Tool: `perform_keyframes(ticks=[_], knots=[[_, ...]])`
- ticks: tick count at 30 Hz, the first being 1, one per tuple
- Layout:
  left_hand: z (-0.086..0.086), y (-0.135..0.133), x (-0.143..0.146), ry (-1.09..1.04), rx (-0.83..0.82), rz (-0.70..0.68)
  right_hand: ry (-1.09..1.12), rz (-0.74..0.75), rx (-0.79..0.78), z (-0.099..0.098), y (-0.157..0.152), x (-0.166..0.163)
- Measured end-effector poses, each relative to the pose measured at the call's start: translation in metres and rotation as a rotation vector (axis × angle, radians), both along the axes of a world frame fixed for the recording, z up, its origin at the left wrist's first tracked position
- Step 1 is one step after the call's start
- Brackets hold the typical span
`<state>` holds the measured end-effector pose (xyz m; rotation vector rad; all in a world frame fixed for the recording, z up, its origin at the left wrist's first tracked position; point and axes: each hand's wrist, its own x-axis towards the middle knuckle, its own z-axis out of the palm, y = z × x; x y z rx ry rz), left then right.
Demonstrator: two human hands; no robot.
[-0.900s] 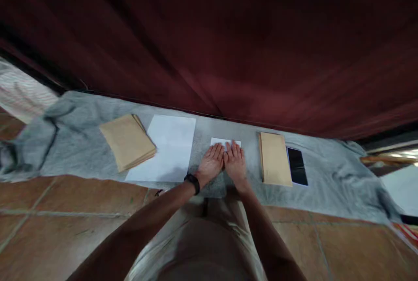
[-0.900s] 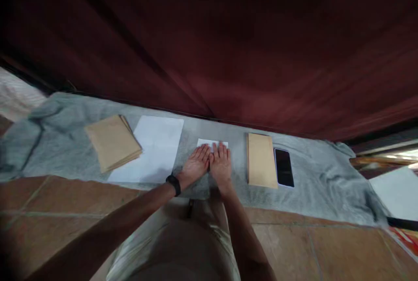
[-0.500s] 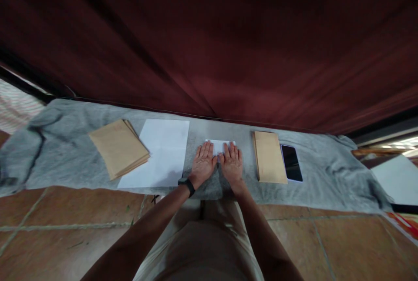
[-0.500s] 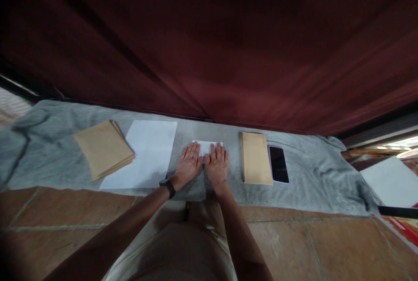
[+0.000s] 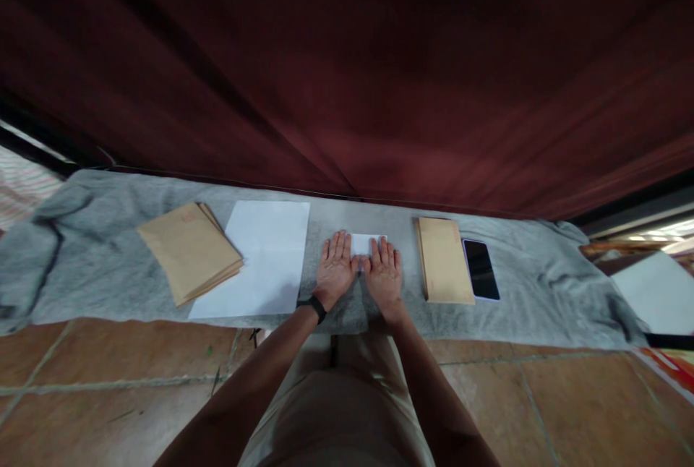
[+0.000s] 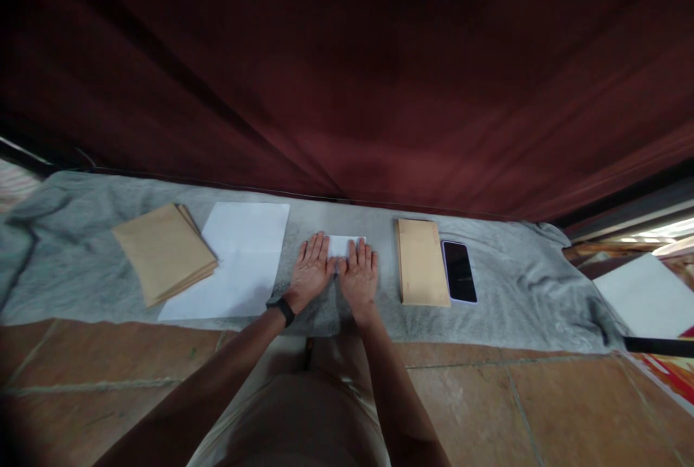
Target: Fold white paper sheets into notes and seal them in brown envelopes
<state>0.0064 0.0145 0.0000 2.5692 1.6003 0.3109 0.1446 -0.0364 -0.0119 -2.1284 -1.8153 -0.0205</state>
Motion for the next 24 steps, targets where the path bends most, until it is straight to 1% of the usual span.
perform_keyframes(ticks=[4,10,14,17,21,24], knots=[[-0.001,0.0,-0.004,0.0,0.003,0.021,-0.008,-0.028,0.015,-0.002,-0.003,0.007],[-0.002,0.0,-0.005,0.011,-0.006,0.025,-0.012,-0.072,0.081,-0.006,-0.007,0.017],[-0.002,0.0,-0.004,0.02,0.002,0.02,0.001,-0.096,0.102,-0.001,-0.007,0.018],[-0.003,0.0,-0.004,0.023,0.009,0.017,0.061,-0.069,0.118,0.01,-0.005,0.009],[-0.003,0.002,-0.006,0.044,-0.008,0.0,0.231,0.065,0.104,0.026,-0.005,-0.021],[-0.002,0.003,-0.008,0.064,-0.034,-0.021,0.286,0.138,0.074,0.031,-0.008,-0.041]])
